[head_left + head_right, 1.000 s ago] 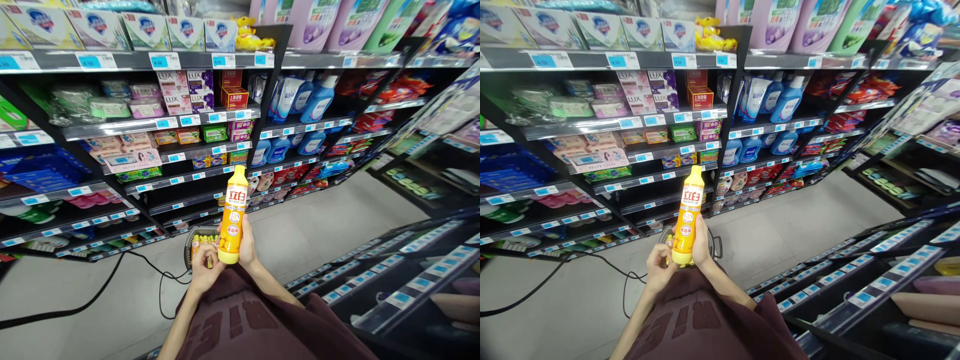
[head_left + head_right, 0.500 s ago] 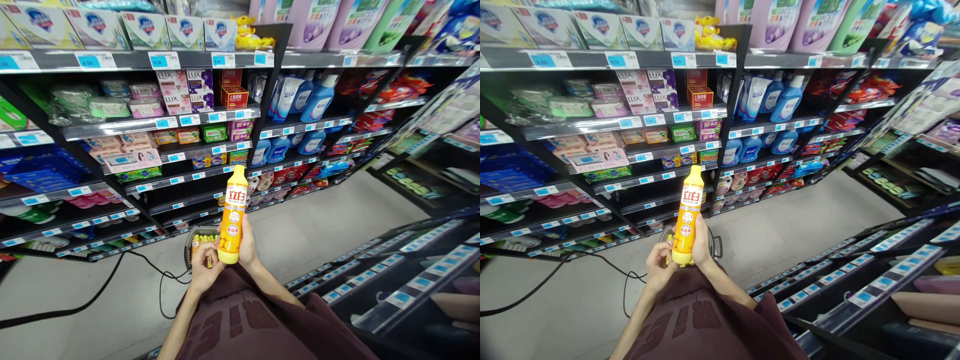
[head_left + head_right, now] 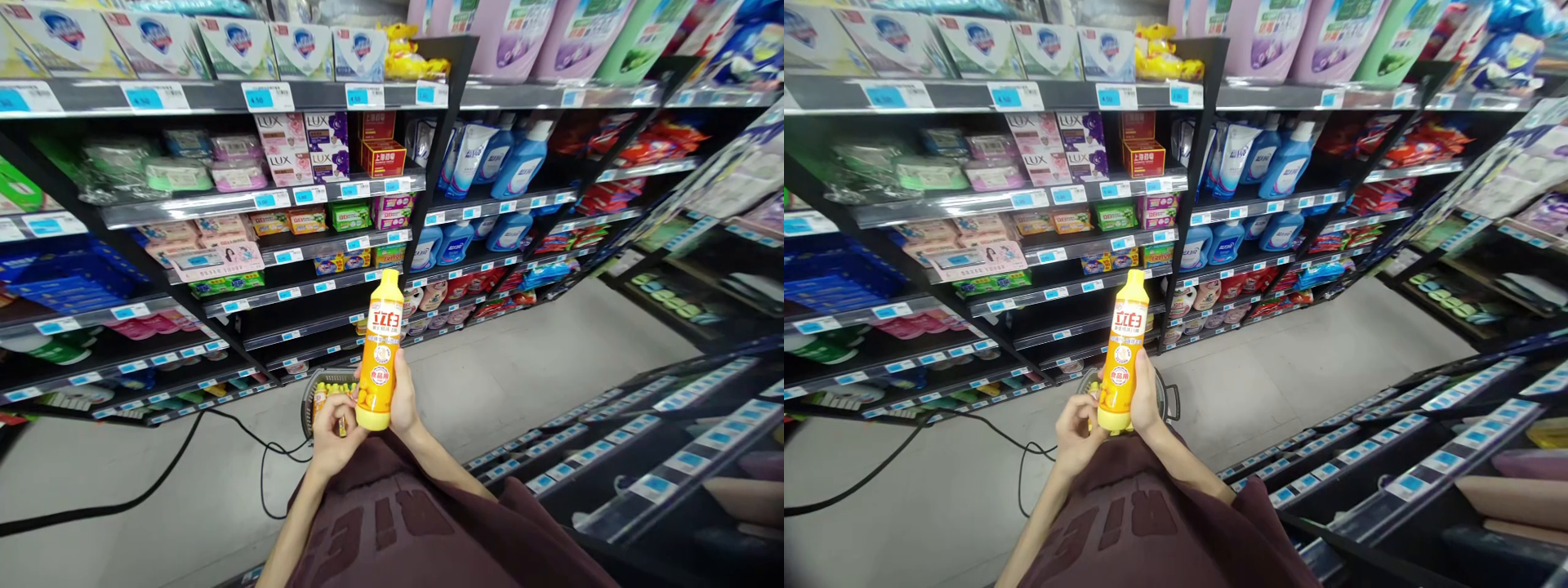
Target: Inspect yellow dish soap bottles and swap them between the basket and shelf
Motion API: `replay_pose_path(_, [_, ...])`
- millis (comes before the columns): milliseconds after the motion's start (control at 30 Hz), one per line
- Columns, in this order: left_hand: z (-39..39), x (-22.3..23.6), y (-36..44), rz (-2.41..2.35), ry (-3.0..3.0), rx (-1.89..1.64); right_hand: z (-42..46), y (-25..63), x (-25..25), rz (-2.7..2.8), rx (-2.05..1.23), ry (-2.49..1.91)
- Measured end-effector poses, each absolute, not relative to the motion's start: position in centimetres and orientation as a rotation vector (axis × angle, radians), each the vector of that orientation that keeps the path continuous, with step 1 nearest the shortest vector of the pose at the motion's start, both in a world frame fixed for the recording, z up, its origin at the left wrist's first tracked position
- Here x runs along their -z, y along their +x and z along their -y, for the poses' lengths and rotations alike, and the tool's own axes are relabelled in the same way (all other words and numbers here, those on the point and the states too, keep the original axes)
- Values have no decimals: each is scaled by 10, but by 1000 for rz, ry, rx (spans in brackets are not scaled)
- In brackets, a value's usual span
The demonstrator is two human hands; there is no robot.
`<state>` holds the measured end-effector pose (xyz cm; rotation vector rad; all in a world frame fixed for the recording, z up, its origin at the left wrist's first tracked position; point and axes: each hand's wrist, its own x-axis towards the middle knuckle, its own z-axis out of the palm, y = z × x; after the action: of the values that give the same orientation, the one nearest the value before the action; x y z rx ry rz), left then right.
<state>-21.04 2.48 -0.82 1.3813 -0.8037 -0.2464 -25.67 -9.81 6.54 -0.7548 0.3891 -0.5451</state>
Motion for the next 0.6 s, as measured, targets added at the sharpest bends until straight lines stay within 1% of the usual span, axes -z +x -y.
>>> replay_pose_path(233, [-24,8,-209,882,1414,141,98,-257,-68,-393,555,-767])
replay_pose_path(600, [-23,4,-211,851,1364,152,99,-257,-66,-404,578,-789])
